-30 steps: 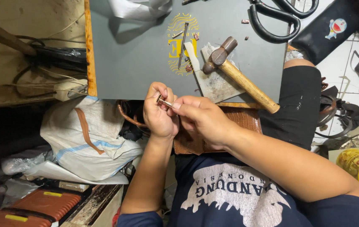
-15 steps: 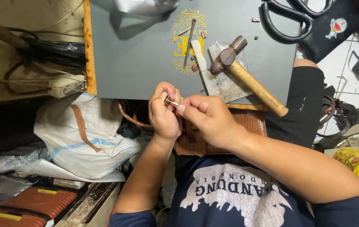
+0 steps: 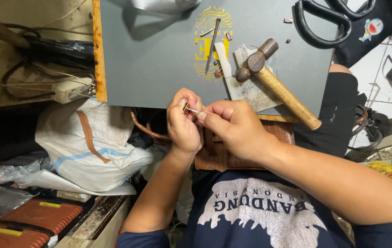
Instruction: Assembling a leather bag by attaching metal hardware using a hammer and a punch tool
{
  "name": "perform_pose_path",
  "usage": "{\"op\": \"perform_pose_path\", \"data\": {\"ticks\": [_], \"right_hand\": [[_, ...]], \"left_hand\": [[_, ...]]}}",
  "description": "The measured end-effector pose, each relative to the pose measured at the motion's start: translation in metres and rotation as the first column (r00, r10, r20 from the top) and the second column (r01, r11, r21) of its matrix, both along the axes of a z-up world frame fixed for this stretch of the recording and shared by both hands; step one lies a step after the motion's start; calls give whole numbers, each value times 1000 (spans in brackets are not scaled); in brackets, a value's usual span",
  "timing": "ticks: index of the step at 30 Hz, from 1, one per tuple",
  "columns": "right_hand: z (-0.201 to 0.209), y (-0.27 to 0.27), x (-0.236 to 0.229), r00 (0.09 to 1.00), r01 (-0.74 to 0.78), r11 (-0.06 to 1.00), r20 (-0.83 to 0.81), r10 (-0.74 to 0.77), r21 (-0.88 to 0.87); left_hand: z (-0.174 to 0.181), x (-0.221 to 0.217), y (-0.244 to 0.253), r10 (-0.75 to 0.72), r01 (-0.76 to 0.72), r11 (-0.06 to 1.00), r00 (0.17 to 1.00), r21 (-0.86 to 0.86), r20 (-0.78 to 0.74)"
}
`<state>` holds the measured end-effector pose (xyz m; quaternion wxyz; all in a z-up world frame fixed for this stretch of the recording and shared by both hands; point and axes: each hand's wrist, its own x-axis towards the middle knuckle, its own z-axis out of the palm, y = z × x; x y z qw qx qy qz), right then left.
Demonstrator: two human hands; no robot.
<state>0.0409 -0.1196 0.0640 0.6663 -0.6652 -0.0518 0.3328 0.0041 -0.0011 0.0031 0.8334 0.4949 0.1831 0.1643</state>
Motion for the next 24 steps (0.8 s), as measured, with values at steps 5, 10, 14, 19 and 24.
{"op": "perform_pose_path", "data": {"ticks": [5, 10, 14, 19, 24], "right_hand": [[3, -1, 5, 997, -51, 997, 57, 54, -53], [6, -2, 10, 983, -77, 991, 159, 94, -110], [8, -1, 13, 947, -60, 980, 300, 117, -192], [6, -5, 11, 903, -57, 968, 400, 155, -246], [13, -7, 13, 735, -54, 942, 625, 262, -330]], "left_hand": [[0, 0, 0, 4, -1, 996, 1000, 93, -31], [2, -1, 1, 7, 0, 988, 999, 154, -46], [4, 2, 1, -1, 9, 983, 999, 185, -43], [5, 4, 1, 2, 5, 981, 999, 192, -36], [9, 6, 2, -10, 17, 968, 1000, 250, -30]]}}
